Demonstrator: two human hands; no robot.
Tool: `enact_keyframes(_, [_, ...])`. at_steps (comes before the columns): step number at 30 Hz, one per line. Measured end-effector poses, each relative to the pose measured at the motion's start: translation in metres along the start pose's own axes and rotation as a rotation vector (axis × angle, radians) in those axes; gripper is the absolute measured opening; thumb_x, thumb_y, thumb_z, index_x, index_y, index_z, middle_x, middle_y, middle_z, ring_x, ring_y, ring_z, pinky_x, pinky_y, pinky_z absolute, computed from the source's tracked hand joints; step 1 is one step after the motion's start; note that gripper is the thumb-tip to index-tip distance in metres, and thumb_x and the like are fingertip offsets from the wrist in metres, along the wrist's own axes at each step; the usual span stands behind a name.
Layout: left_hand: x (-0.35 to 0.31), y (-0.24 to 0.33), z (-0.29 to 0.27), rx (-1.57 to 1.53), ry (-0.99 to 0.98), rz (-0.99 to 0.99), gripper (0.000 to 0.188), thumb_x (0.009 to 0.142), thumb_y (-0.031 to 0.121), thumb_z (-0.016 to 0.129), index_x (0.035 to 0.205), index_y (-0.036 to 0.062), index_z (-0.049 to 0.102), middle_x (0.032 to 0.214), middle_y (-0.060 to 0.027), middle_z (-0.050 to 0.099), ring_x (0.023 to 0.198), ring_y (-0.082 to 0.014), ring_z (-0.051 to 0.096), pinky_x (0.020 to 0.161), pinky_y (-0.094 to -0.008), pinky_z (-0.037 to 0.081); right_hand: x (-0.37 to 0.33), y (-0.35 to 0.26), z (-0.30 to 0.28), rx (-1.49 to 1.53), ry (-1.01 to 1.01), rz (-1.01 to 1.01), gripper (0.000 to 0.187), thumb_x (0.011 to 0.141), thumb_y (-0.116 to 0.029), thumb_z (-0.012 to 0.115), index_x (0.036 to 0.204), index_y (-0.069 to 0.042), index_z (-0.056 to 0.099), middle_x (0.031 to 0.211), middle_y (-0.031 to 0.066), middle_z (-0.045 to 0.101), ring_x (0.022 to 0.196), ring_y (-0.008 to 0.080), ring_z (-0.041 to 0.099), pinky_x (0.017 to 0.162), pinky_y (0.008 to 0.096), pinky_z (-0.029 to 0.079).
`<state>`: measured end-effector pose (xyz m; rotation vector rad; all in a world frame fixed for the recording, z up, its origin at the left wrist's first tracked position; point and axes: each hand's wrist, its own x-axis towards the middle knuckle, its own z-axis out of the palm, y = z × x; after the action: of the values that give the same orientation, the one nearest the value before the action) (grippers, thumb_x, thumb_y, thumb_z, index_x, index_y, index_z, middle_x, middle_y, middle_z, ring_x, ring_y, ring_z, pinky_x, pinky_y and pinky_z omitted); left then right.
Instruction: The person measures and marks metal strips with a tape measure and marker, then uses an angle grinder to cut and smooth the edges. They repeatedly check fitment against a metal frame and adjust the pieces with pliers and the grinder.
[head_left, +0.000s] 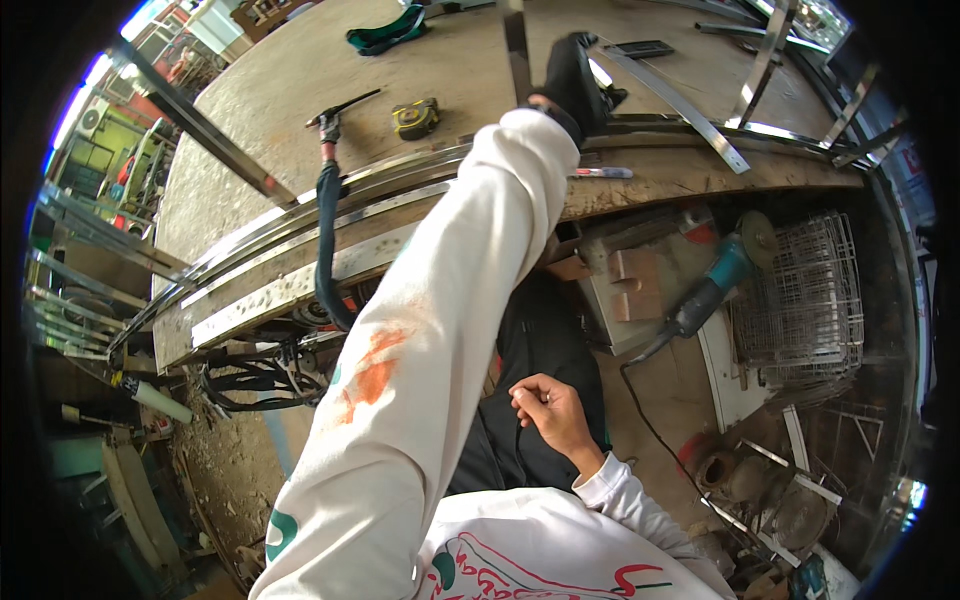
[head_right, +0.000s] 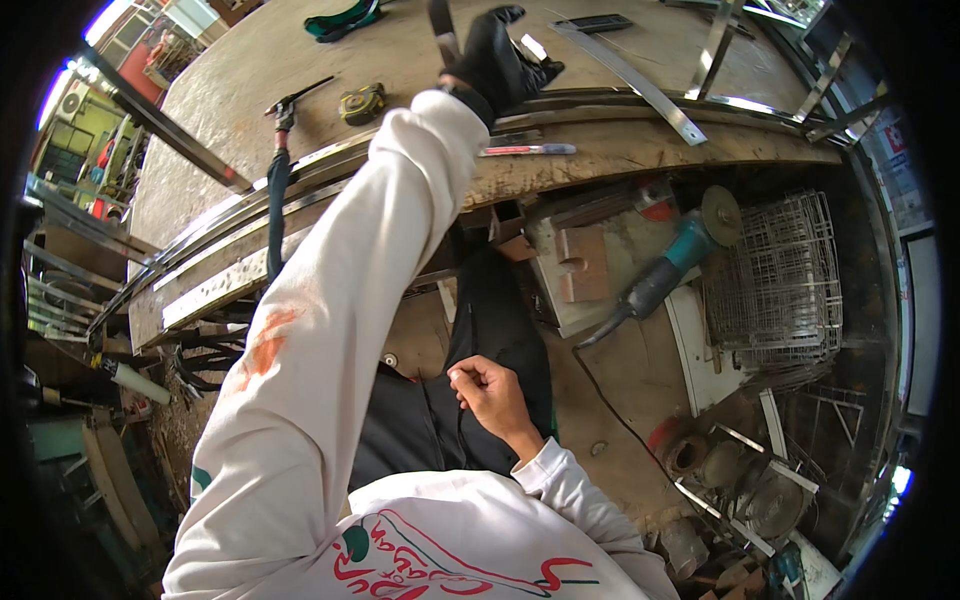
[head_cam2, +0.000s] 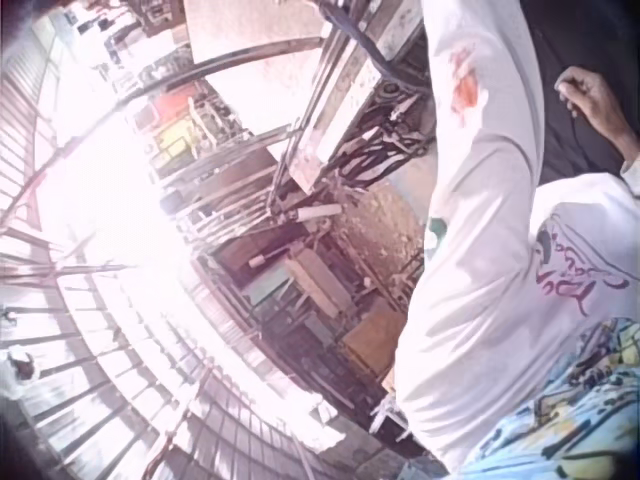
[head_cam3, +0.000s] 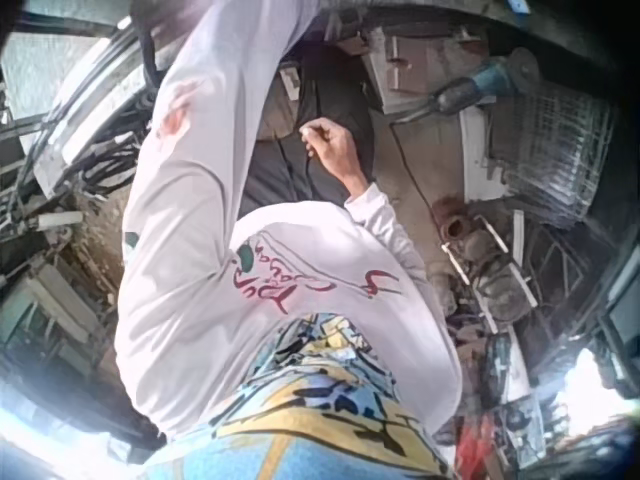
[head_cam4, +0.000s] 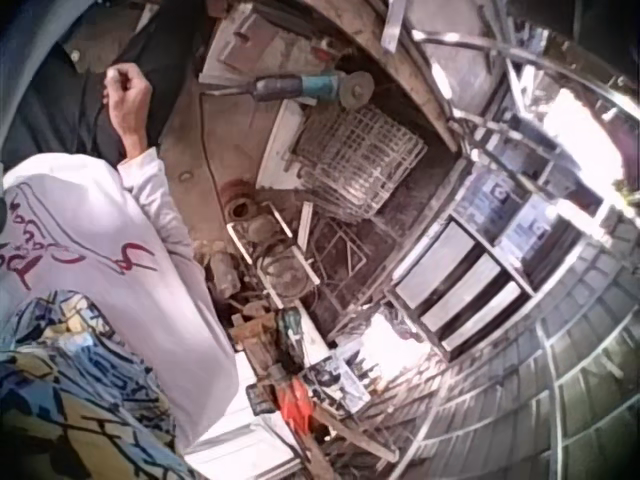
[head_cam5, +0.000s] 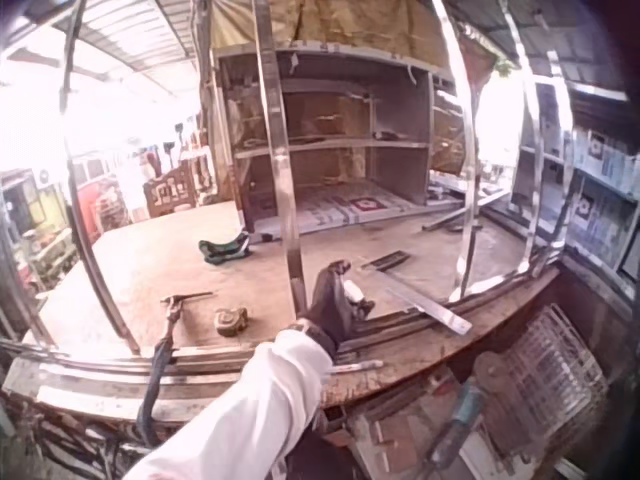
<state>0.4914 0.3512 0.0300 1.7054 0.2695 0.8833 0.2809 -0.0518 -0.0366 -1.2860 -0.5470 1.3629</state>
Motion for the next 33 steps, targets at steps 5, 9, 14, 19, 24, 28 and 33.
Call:
enact_keyframes(5, [-0.024, 0.018, -0.021, -0.175, -0.168, -0.072, 0.037, 0.105, 0.025, 0.064, 0.131, -0.0022, 0.063, 0.119, -0.0162, 0.073, 0.113, -0.0286, 0.069, 0.102, -0.0384, 0.056, 0.001, 0.0, -0.014, 0.077, 0.034, 0.0, 0.017, 0.103, -0.015, 0.069, 0.105, 0.001, 0.073, 0.084, 0.0034, 0.07, 0.068, 0.0067, 0.064, 0.062, 0.0233, 0.055])
enact_keyframes(9, [-0.115, 0.081, -0.043, 0.541, -0.149, 0.169, 0.024, 0.107, 0.014, 0.057, 0.118, -0.0013, 0.072, 0.11, -0.017, 0.073, 0.106, -0.0255, 0.072, 0.085, -0.0356, 0.059, 0.002, 0.009, -0.023, 0.173, 0.082, 0.0, 0.017, 0.104, -0.016, 0.068, 0.106, 0.001, 0.073, 0.085, 0.0037, 0.07, 0.068, 0.0068, 0.063, 0.062, 0.0238, 0.055])
enact_keyframes(14, [-0.215, 0.081, -0.118, 0.996, -0.105, 0.078, 0.031, 0.098, 0.022, 0.07, 0.123, 0.0052, 0.075, 0.119, -0.018, 0.073, 0.113, -0.0364, 0.069, 0.095, -0.0448, 0.056, 0.015, -0.012, -0.025, 0.194, 0.113, -0.009, 0.016, 0.103, -0.016, 0.069, 0.105, 0.0, 0.073, 0.082, 0.0017, 0.069, 0.068, 0.0065, 0.062, 0.061, 0.0235, 0.052])
enact_keyframes(19, [-0.232, 0.081, -0.124, 1.098, -0.005, 0.001, 0.034, 0.094, 0.024, 0.074, 0.125, 0.008, 0.076, 0.121, -0.0175, 0.073, 0.113, -0.0393, 0.068, 0.097, -0.047, 0.054, 0.097, -0.089, -0.057, -0.299, 0.422, -0.6, 0.015, 0.102, -0.013, 0.068, 0.112, -0.002, 0.07, 0.086, 0.0003, 0.066, 0.071, 0.0066, 0.056, 0.063, 0.0261, 0.047])
enact_keyframes(24, [-0.225, 0.085, -0.127, 0.989, -0.042, -0.188, 0.037, 0.09, 0.028, 0.078, 0.122, 0.0098, 0.077, 0.112, -0.0164, 0.074, 0.106, -0.0372, 0.069, 0.093, -0.046, 0.054, 0.182, -0.157, -0.124, -1.112, 0.646, -0.988, 0.037, 0.089, -0.011, 0.075, 0.125, -0.006, 0.072, 0.124, 0.0139, 0.066, 0.117, 0.0388, 0.061, 0.103, 0.0493, 0.048])
enact_keyframes(28, [-0.224, 0.075, -0.13, 1.082, -0.029, -0.109, 0.032, 0.088, 0.031, 0.079, 0.112, 0.01, 0.078, 0.105, -0.0151, 0.075, 0.102, -0.0361, 0.068, 0.089, -0.0457, 0.054, 0.195, -0.17, -0.154, -1.254, 0.594, -0.874, 0.018, 0.088, -0.016, 0.079, 0.105, -0.012, 0.075, 0.114, 0.0074, 0.068, 0.112, 0.0387, 0.062, 0.099, 0.0502, 0.048])
enact_keyframes(33, [-0.225, 0.067, -0.13, 1.113, -0.044, -0.221, 0.03, 0.083, 0.033, 0.082, 0.105, 0.0128, 0.078, 0.111, -0.0162, 0.071, 0.109, -0.0399, 0.065, 0.095, -0.049, 0.051, 0.194, -0.177, -0.199, -1.162, 0.715, -0.877, 0.012, 0.091, -0.014, 0.077, 0.101, -0.011, 0.072, 0.103, 0.0085, 0.069, 0.098, 0.0373, 0.066, 0.09, 0.047, 0.05])
